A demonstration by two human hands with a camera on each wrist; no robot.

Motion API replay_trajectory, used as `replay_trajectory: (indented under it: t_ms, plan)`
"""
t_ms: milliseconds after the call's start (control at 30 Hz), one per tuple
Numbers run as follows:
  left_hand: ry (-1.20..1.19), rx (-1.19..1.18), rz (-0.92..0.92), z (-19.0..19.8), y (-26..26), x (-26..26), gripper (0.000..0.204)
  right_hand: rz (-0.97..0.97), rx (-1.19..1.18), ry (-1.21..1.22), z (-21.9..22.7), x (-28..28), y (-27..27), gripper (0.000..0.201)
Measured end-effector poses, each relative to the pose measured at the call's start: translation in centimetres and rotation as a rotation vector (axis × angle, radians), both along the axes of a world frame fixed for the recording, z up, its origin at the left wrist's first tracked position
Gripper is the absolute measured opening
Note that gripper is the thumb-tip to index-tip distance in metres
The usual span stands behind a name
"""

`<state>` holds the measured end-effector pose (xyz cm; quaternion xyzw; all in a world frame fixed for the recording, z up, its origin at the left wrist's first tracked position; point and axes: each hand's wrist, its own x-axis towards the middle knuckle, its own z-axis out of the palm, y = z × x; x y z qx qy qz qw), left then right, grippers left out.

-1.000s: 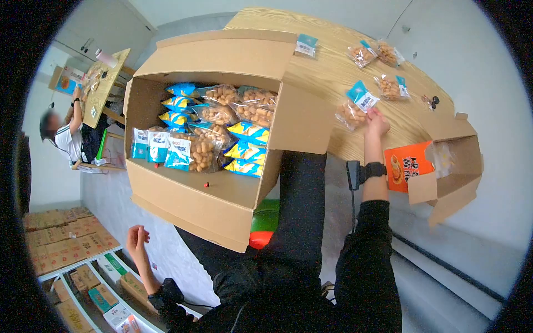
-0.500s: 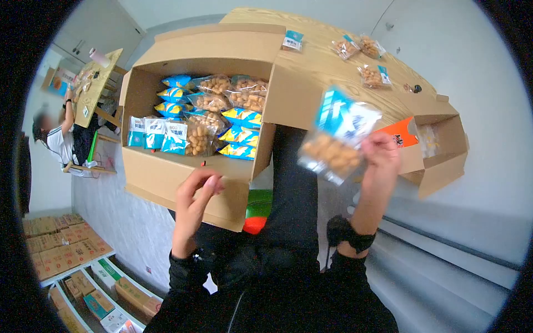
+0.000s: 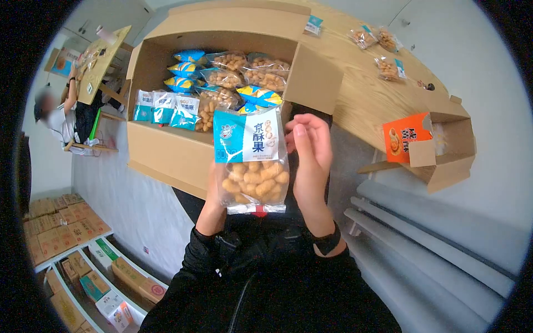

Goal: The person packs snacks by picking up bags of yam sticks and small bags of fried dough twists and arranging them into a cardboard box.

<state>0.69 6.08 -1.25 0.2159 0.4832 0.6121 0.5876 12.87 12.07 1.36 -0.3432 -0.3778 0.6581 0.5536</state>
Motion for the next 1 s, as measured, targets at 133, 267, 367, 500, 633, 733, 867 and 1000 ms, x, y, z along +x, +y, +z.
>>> replay_trajectory:
  t_ms: [133, 267, 367, 500, 633, 733, 867, 1000]
  plan:
    - [0.071, -0.038, 0.025, 0.3, -0.3, 0.1, 0.026, -0.016, -0.032, -0.202, -1.2, -1.5, 0.4, 0.016]
    - [0.423, -0.05, -0.053, 0.5, 0.1, -0.5, 0.022, -0.026, 0.103, -0.411, -0.7, -1.8, -0.6, 0.016]
    - [0.752, 0.068, -0.074, 0.9, 0.8, -1.4, 0.025, -0.078, 0.203, -0.662, -0.7, -2.2, -1.5, 0.014]
    - [0.637, -0.067, -0.069, 0.1, 0.0, -0.7, 0.024, -0.041, 0.298, -0.668, -0.9, -2.2, -1.3, 0.013]
    - [0.299, 0.069, 0.011, 0.5, -0.4, -0.5, 0.021, -0.023, 0.209, -0.52, -0.3, -2.6, -1.6, 0.008]
    - [0.232, 0.046, 0.039, -0.1, -0.7, -0.7, 0.02, -0.025, 0.243, -0.66, 0.4, -2.6, -1.9, 0.008]
    - [0.578, 0.105, -0.009, 0.3, -0.6, -1.0, 0.016, -0.018, 0.297, -0.705, 0.7, -2.9, -2.0, 0.011]
    - [0.517, 0.083, 0.028, -1.4, -1.0, -2.0, 0.014, -0.177, 0.326, -0.551, -0.2, -3.4, -2.3, 0.016]
